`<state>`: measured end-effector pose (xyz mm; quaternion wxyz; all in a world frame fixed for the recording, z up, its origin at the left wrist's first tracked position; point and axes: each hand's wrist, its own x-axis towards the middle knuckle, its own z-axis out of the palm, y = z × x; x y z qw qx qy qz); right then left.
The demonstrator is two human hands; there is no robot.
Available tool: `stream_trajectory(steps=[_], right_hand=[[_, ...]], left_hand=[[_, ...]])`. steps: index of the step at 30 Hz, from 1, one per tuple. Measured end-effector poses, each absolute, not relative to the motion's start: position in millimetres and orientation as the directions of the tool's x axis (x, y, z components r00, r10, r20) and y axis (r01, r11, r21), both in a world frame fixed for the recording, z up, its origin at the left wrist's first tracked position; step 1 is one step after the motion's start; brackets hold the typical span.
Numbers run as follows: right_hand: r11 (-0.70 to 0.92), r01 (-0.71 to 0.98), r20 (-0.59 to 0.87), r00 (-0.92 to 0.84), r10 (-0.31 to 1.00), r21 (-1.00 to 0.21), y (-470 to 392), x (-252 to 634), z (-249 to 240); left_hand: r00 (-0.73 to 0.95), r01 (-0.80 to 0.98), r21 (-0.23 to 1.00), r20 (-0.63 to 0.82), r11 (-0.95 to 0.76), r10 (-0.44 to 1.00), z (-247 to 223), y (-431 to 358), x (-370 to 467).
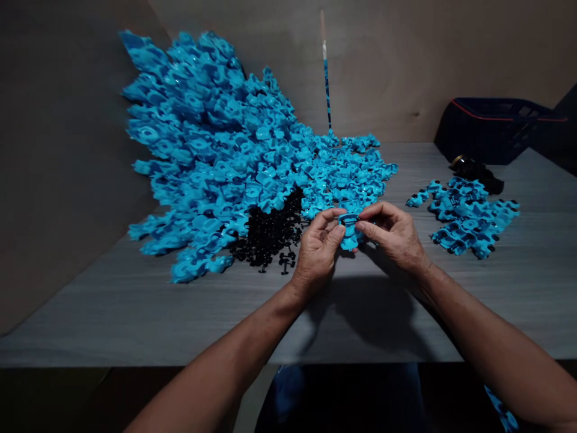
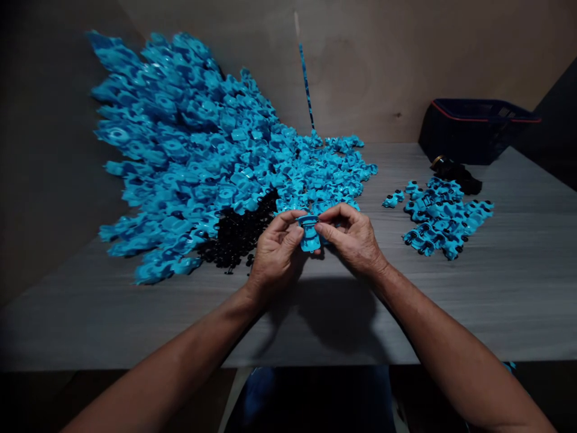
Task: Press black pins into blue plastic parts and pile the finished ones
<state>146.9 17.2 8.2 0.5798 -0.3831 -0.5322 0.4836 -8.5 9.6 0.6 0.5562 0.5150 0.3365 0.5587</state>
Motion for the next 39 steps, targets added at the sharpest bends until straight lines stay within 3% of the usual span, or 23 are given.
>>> stream_trajectory(steps=[5,9,14,22,31,39], right_hand=[[0.208,-0.182,0.223,-0.066,0.973,-0.961,15.9,147.0,10.9],[0.247,-0.114,0.251,-0.017,0.968,-0.962,17.1,150.4,10.5],[0.298,-0.009,0.298,-0.074,0.952,-0.955,20.8,153.8,5.6],[0.318,-0.01,0.318,-0.073,0.945,-0.948,21.2,153.3,3.5],[0.143,-0.222,0.184,-0.175,0.967,-0.965,18.7,145.8,1.3],[0.105,-0.251,0.145,-0.145,0.979,-0.962,21.0,143.0,-4.8]], left_hand=[[0.187,-0.341,0.938,0.128,-0.058,0.974,0.0,12.0,-9.9],[0.237,-0.362,0.931,0.128,-0.035,0.963,-2.3,12.3,-10.0],[0.268,-0.387,0.922,0.114,-0.002,0.957,-4.0,11.9,-9.9],[0.246,-0.441,0.897,0.107,0.013,0.963,-3.9,12.3,-8.4],[0.164,-0.354,0.934,0.108,-0.044,0.98,-7.1,10.0,-8.3],[0.166,-0.378,0.926,0.081,-0.012,0.983,-6.1,9.6,-4.2]])
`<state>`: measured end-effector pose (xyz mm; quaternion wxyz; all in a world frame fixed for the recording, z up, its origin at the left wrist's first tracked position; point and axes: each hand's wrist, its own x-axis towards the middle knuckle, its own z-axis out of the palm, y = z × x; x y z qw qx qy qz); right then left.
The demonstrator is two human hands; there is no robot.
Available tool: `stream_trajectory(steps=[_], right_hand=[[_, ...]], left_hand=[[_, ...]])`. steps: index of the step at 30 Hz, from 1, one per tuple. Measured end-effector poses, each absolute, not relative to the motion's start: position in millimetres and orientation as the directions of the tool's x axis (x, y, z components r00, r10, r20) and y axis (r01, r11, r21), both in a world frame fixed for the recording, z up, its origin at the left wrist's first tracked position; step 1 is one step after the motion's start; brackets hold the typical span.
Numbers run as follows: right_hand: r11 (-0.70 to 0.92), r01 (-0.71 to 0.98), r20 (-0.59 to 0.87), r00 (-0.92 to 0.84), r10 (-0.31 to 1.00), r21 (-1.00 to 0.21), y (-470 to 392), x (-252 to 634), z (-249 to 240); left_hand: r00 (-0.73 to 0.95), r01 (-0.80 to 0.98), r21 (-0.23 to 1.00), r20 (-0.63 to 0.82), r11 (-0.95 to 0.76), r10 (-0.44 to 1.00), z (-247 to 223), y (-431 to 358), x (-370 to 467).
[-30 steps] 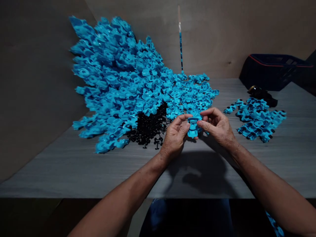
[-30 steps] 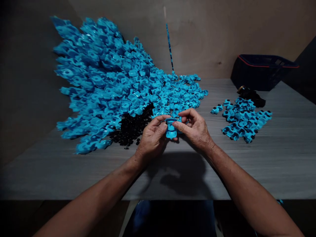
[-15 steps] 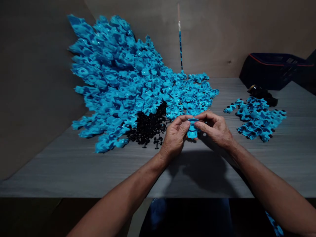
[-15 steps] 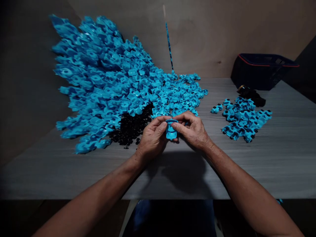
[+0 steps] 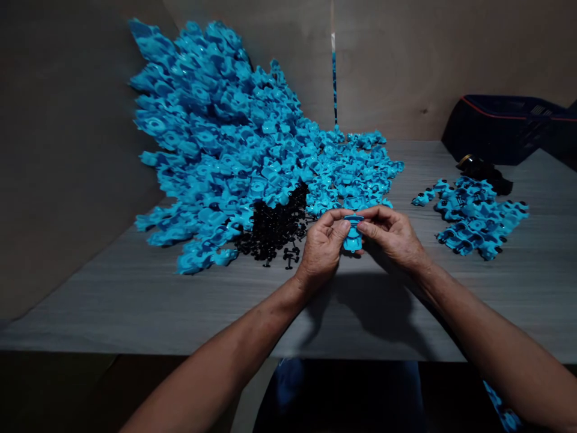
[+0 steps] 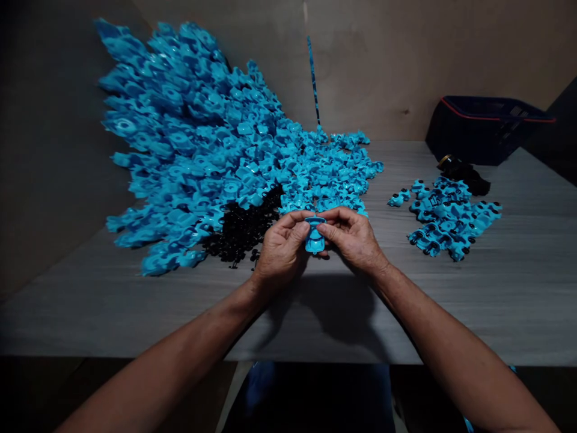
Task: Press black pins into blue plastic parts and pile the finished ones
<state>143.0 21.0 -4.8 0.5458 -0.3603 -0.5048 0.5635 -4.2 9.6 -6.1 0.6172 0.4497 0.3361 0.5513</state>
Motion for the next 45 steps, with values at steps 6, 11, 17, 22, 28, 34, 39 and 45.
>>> stream_trajectory(steps=[6,11,17,22,28,34,39,45], right_hand=[[0.375,0.057,0.377,0.036,0.926,-0.925,17.7,149.6,-2.3],[0.665,0.335,0.606,-0.274,0.747,-0.668,6.3,133.9,-15.6],[0.697,0.494,0.439,-0.545,0.714,-0.521,10.6,97.8,-31.4],[0.636,0.675,0.273,-0.575,0.771,-0.375,22.9,66.8,-20.0],[0.63,0.708,0.282,-0.564,0.776,-0.318,24.6,75.9,-27.0],[0.591,0.662,0.42,-0.424,0.803,-0.462,23.0,113.5,-41.6],[0.54,0.532,0.489,-0.249,0.836,-0.653,28.9,122.4,-44.2],[0.493,0.365,0.502,-0.077,0.862,-0.79,29.3,131.4,-29.8]], left_hand=[[-0.07,-0.563,0.826,-0.004,-0.036,0.998,10.5,34.5,-23.9],[-0.343,-0.617,0.759,-0.021,-0.208,0.939,27.5,59.1,-72.0],[-0.373,-0.73,0.646,-0.103,-0.224,0.922,36.9,58.6,-84.2],[-0.313,-0.801,0.579,-0.183,-0.155,0.932,36.8,57.3,-78.2],[-0.231,-0.808,0.583,-0.183,-0.084,0.955,33.3,51.3,-70.0],[-0.158,-0.726,0.687,-0.173,0.004,0.972,28.0,40.7,-51.0],[-0.209,-0.679,0.734,-0.18,-0.01,0.961,22.0,43.1,-45.1],[-0.088,-0.706,0.701,-0.222,0.097,0.971,16.5,43.5,-48.1]])
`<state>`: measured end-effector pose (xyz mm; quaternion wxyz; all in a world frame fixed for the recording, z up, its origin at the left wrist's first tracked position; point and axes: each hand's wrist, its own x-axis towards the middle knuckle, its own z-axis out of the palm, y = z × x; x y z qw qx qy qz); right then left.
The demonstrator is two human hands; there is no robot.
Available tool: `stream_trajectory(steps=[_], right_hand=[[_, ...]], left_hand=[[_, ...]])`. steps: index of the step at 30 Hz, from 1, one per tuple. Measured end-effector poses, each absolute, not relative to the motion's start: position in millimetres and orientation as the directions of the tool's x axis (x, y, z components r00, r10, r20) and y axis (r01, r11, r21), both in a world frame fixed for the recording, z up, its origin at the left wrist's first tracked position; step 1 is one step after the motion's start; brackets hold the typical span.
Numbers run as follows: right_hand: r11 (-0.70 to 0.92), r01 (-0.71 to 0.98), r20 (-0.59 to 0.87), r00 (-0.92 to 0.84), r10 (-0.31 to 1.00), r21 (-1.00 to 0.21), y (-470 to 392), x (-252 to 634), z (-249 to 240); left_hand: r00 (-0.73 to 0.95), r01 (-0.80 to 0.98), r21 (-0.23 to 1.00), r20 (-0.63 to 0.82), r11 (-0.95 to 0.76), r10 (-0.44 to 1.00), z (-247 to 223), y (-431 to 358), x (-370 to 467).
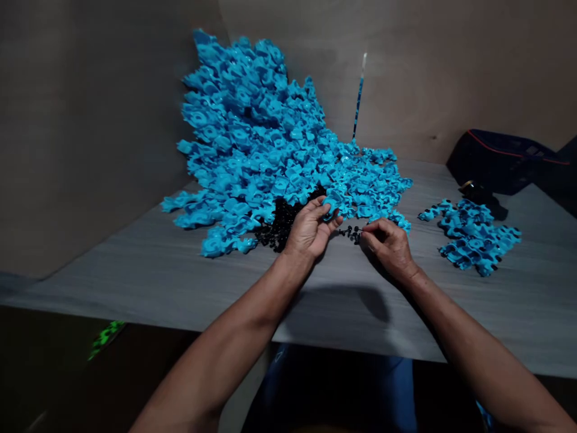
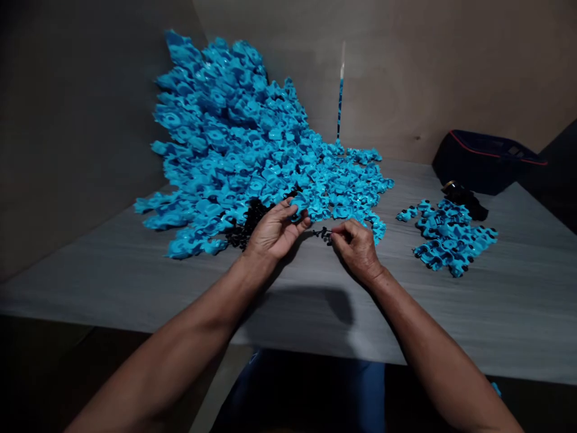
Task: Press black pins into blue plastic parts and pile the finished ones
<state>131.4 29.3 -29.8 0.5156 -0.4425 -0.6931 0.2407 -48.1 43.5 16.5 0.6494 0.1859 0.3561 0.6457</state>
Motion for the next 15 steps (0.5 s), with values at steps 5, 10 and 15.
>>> stream_trajectory(steps=[5,10,15], right_hand=[[0.438,0.223,0.465,0.081,0.882,-0.871,21.4,132.1,-11.0],[0.508,0.21,0.526,0.042,0.849,-0.836,11.4,128.5,-1.0],[0.631,0.27,0.644,-0.048,0.763,-0.728,8.1,130.0,2.5]], left_hand=[[-0.056,-0.675,0.733,-0.167,0.086,0.984,10.0,35.9,-40.6],[-0.037,-0.62,0.784,-0.072,0.034,0.997,7.0,23.5,-21.7],[0.014,-0.546,0.838,-0.005,0.011,1.0,6.6,13.9,-10.1]])
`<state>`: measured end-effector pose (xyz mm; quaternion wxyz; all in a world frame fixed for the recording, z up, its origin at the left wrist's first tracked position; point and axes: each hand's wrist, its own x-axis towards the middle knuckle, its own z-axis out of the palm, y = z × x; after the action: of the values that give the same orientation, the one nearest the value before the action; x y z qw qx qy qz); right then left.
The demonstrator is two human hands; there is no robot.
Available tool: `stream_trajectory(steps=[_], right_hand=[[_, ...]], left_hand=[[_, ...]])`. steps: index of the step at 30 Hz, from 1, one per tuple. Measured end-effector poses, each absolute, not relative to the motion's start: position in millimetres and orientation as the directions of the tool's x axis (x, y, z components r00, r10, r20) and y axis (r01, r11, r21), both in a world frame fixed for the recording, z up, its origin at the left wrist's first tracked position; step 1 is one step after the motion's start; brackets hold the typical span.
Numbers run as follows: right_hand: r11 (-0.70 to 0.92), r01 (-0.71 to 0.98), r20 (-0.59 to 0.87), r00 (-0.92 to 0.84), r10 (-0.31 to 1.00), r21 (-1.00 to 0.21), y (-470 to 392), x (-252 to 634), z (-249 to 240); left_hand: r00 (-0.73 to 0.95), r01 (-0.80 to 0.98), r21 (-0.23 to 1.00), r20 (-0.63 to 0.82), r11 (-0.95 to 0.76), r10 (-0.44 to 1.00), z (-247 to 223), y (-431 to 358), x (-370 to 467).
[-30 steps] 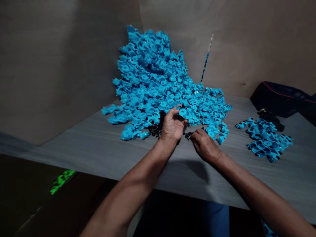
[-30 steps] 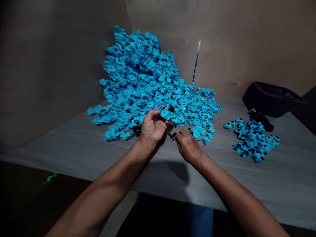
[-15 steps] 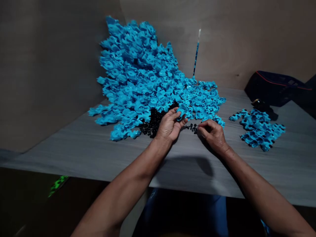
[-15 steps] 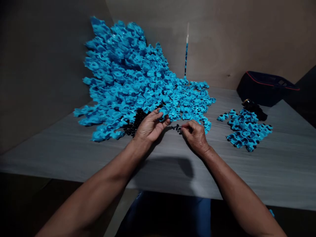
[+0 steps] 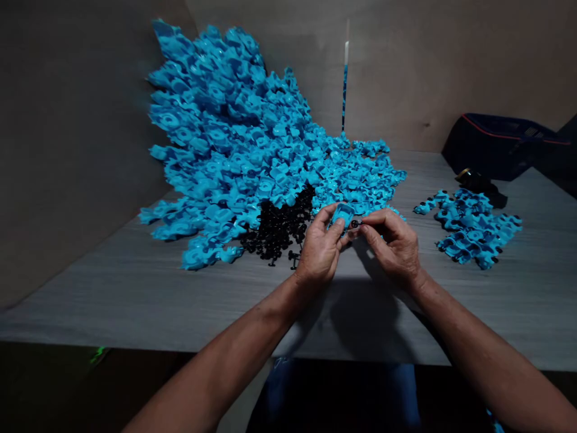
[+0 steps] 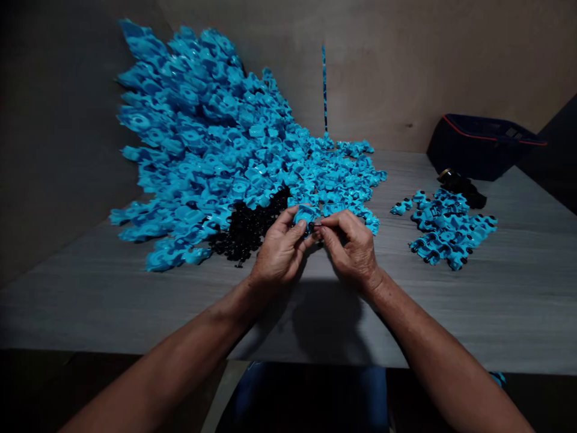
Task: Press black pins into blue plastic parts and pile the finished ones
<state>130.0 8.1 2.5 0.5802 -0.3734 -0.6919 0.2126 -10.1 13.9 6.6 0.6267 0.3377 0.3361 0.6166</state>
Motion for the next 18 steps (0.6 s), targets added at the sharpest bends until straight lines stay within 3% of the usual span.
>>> stream_trajectory(steps=[3,6,12,18], right_hand=[[0.666,0.307,0.686,-0.055,0.726,-0.68,8.1,130.1,3.3],[0.634,0.289,0.658,-0.017,0.752,-0.717,8.2,128.4,0.9],[0.546,0.178,0.565,0.079,0.821,-0.819,9.3,124.7,-1.8],[0.542,0.139,0.555,0.089,0.827,-0.829,9.3,122.8,1.9]], left_hand=[[0.045,-0.481,0.876,-0.01,0.031,0.999,5.5,9.4,-8.0],[0.09,-0.422,0.906,0.007,0.032,0.996,2.9,6.6,-6.7],[0.07,-0.309,0.939,0.177,-0.148,0.982,-1.9,7.7,-5.6],[0.058,-0.23,0.95,0.231,-0.212,0.971,-1.0,7.7,-7.9]])
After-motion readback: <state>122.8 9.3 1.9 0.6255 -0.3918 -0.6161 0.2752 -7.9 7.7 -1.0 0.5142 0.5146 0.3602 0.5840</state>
